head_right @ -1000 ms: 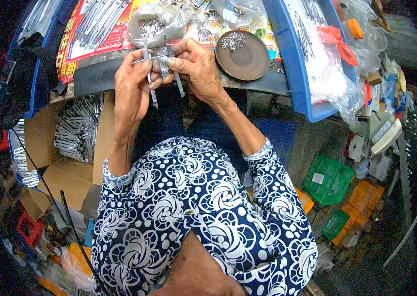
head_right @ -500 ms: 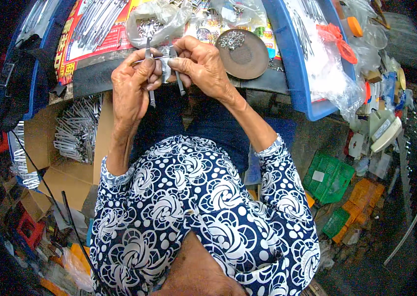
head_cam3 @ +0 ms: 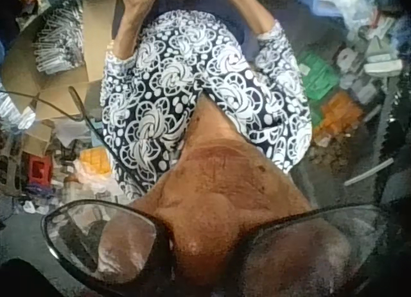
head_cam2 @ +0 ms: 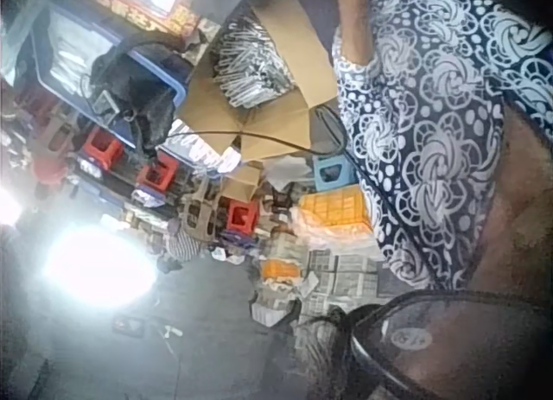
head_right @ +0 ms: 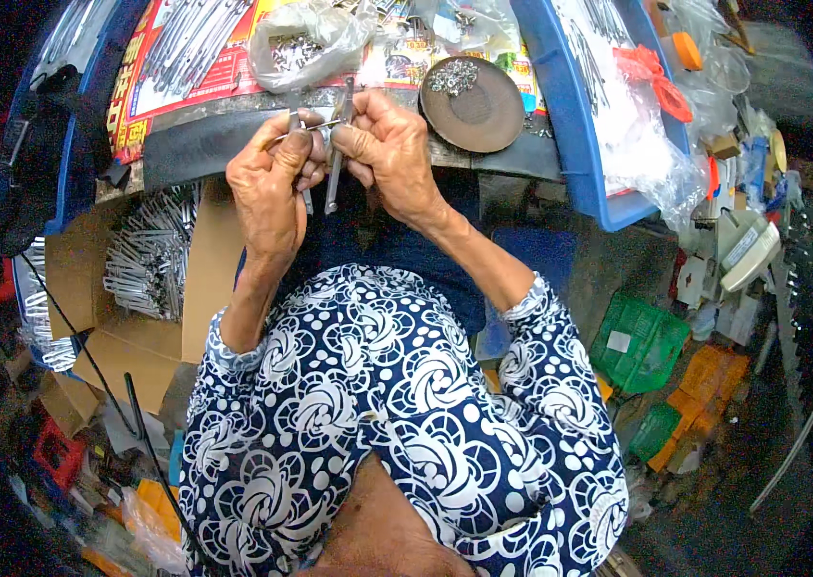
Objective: The person assembles metal clips by picking up pins, washers, and metal brackets and fitting them together by hand.
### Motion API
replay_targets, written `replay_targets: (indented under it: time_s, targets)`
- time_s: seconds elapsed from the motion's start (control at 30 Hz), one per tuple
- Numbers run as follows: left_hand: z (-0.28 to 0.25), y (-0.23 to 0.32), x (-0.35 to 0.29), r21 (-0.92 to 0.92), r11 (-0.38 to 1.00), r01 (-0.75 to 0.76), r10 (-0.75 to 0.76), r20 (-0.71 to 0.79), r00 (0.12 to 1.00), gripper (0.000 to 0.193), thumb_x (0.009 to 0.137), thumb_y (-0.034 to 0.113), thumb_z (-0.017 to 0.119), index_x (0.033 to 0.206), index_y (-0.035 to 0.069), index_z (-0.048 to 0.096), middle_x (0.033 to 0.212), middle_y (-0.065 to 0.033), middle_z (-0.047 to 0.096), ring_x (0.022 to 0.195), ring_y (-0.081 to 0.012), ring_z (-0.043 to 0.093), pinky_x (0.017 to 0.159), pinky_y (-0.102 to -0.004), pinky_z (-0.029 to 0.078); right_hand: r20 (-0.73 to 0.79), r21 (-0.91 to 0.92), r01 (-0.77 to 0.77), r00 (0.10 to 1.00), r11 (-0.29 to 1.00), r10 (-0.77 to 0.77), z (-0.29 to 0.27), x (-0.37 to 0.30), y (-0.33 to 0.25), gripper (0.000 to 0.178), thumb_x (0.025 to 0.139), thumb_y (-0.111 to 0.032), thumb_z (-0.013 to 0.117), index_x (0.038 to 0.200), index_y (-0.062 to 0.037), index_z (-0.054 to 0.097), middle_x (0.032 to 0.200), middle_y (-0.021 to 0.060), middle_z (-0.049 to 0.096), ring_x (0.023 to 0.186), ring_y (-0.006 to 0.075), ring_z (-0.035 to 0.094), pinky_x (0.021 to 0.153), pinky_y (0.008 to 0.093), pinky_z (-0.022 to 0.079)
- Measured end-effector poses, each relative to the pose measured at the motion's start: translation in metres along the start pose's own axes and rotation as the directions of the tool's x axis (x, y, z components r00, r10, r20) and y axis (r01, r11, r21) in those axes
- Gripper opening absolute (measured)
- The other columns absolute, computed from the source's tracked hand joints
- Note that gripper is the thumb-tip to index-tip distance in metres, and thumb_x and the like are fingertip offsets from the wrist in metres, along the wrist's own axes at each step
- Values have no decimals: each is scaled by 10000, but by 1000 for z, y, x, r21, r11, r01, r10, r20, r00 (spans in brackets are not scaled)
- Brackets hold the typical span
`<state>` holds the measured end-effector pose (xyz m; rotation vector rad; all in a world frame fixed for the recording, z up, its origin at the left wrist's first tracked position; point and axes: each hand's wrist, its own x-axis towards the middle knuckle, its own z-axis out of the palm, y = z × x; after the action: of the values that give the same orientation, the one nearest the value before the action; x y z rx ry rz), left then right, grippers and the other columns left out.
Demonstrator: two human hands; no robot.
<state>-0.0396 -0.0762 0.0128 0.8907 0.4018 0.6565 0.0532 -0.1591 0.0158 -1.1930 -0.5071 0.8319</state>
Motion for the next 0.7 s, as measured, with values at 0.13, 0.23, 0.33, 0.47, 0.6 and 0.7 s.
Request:
replay_targets:
  time_s: [0.13,0.23,0.33,0.47,0.6,0.7]
  targets:
    - [-4,8,2,-6,998,59,-58,57,997,159,832,72,522,940,-38,563,641,-10,530,530,-31,431,462,-150,345,104,-92,-12,994,996,21,-8,1,-7,285,807,-139,573,1012,38,487,717,23,560,508,12,433,394,121,284]
    - [-5,8,0,35,999,36,-38,72,997,158,832,75,524,938,-35,565,637,-7,528,528,-32,431,463,-152,348,154,-162,-25,987,986,51,-12,1,-9,280,808,-138,571,1010,40,496,713,31,561,509,18,442,395,125,290]
    - [-5,7,-3,131,991,-6,-1,56,998,156,832,75,524,938,-33,567,636,-7,529,530,-31,434,465,-150,344,134,-148,-26,990,989,47,-11,-1,-5,266,806,-134,574,996,40,507,710,41,560,511,24,449,395,129,293]
    - [-10,9,-3,14,998,63,-64,98,993,154,834,65,515,934,-46,554,646,-18,520,518,-31,403,450,-151,309,153,-202,11,988,979,21,-12,-2,-8,258,801,-127,579,984,41,510,709,48,561,497,26,437,396,130,293]
    - [-13,5,-2,-146,980,137,-121,114,986,151,833,59,513,925,-59,536,648,-33,502,503,-46,371,436,-157,272,140,-132,-62,987,989,81,-10,-4,-12,188,784,-82,583,915,32,509,702,54,562,470,14,404,393,128,285]
    - [-11,4,-2,-208,960,186,-171,86,981,155,829,64,521,923,-57,534,642,-38,501,500,-53,369,438,-161,268,88,-59,-95,991,994,100,-3,-6,-16,142,771,-52,580,866,21,503,670,41,553,442,2,378,385,125,271]
